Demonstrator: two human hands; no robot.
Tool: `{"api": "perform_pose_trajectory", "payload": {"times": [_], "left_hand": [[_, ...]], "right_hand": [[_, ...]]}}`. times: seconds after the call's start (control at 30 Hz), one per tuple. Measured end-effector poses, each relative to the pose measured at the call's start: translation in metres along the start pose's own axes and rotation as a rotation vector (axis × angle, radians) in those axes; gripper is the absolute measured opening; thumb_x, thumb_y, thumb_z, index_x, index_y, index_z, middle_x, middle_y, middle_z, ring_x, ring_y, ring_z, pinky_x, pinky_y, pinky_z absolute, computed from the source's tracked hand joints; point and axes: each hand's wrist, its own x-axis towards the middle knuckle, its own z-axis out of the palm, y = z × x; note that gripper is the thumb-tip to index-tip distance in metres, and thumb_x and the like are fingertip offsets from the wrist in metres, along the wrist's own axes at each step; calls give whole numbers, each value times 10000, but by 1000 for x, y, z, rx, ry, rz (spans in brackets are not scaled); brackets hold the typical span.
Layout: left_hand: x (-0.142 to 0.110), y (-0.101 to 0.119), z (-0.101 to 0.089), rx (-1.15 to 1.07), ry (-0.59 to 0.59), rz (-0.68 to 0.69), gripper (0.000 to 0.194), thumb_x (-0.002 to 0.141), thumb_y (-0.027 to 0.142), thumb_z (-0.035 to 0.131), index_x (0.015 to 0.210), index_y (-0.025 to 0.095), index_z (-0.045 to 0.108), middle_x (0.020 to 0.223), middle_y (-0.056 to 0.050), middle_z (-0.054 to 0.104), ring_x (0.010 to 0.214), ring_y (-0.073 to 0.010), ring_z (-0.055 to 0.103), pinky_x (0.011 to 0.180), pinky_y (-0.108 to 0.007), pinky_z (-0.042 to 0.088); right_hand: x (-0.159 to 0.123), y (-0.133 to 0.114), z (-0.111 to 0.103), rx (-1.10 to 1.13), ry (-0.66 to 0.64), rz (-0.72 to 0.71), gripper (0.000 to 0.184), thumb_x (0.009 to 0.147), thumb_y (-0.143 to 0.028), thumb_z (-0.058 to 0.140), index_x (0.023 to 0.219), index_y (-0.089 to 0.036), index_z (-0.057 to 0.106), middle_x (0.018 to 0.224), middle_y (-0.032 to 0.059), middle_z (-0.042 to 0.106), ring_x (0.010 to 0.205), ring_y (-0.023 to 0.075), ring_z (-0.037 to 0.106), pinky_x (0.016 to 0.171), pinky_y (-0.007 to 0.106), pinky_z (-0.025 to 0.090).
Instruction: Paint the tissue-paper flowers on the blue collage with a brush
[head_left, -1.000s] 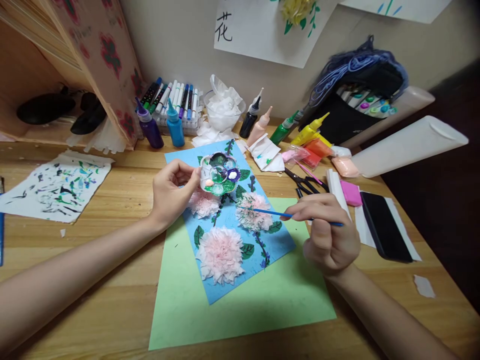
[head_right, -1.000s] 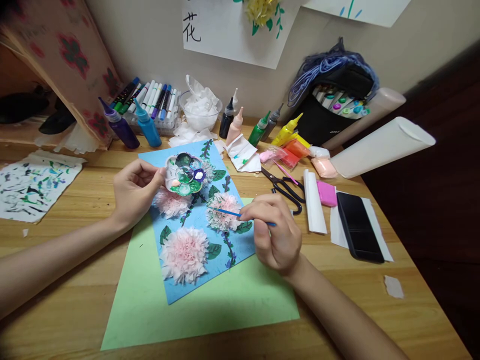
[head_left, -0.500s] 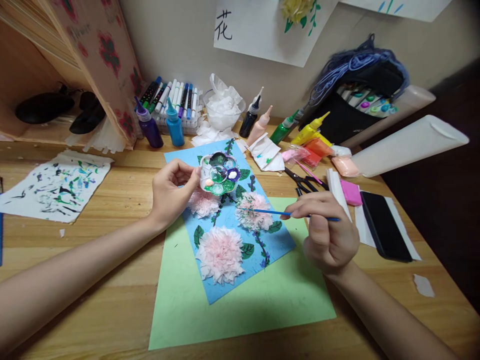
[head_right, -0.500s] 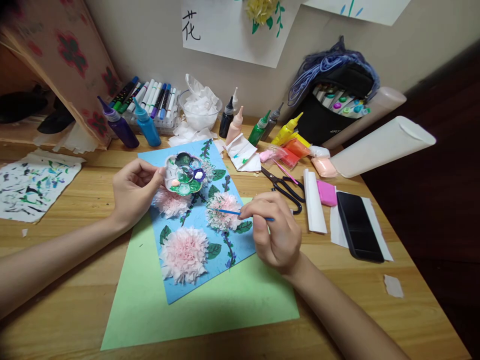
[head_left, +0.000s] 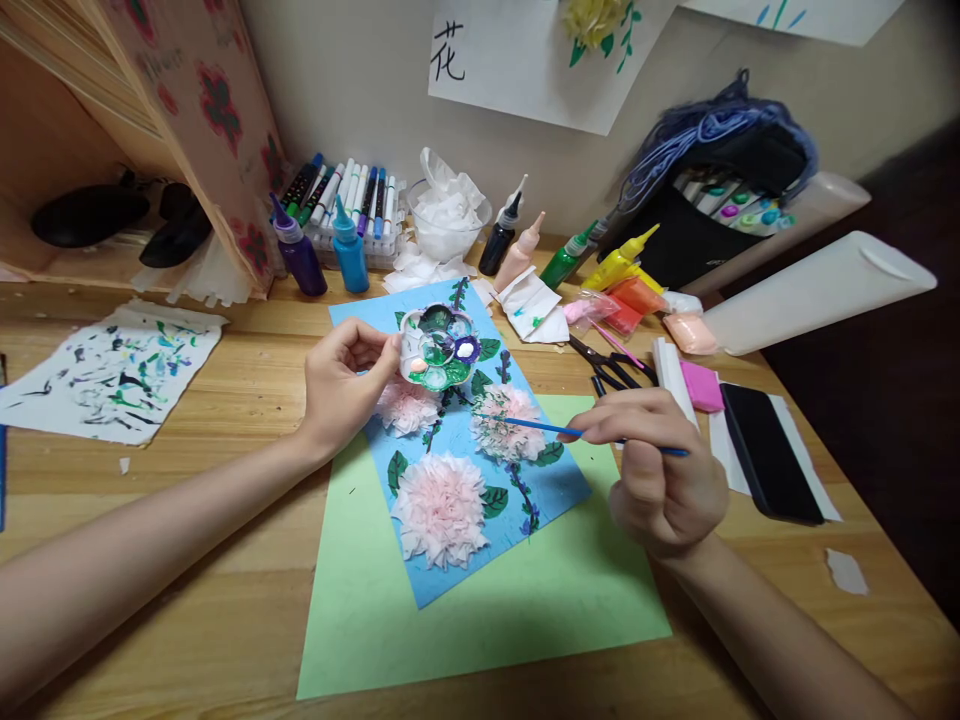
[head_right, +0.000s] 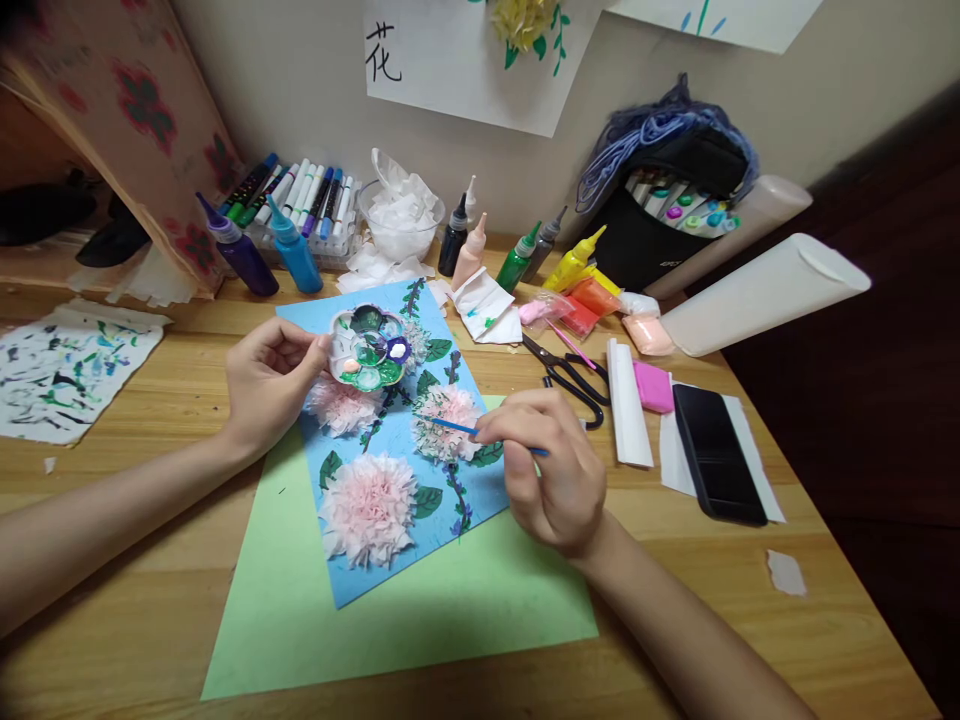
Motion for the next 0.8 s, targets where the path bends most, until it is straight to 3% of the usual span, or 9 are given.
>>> {"api": "perform_pose_trajectory", "payload": {"times": [0.1, 0.27, 0.47, 0.67, 0.8], "left_hand": [[0, 0, 0, -3, 2, 5, 173, 751, 250, 674, 657, 183, 545, 615, 14, 593, 530, -91, 554, 492, -215, 454], [0, 0, 0, 3, -2, 3, 170, 758, 253, 670, 661, 187, 546, 619, 13, 598, 532, -91, 556, 492, -218, 458], [0, 0, 0, 13, -1, -5, 171, 757, 254, 667, 660, 189, 542, 622, 16, 593, 537, -90, 558, 496, -215, 462], [0, 0, 0, -5, 0, 1, 173, 756, 250, 668, 655, 189, 541, 615, 15, 595, 531, -91, 556, 487, -217, 456], [0, 0, 0, 9, -1, 4, 181, 755, 264, 673, 655, 189, 543, 612, 16, 592, 529, -92, 555, 485, -219, 452]], "right_hand": [[0, 0, -2, -42, -48, -36, 165, 866, -158, 426, 914, -198, 579, 733, 34, 663, 741, 181, 576, 645, 338, 478], [-1, -1, -5, -45, 29, -79, 166, 876, -179, 428, 876, -183, 595, 698, 34, 660, 726, 180, 582, 650, 342, 474], [0, -4, -3, -48, -85, -52, 169, 874, -166, 421, 914, -194, 583, 737, 38, 667, 752, 183, 572, 637, 334, 468], [0, -3, -5, -31, 19, -69, 167, 879, -175, 422, 889, -180, 589, 711, 31, 660, 740, 175, 577, 669, 336, 465], [2, -6, -5, -48, -110, -61, 174, 882, -187, 407, 900, -196, 580, 738, 33, 672, 746, 177, 567, 637, 327, 474]]}}
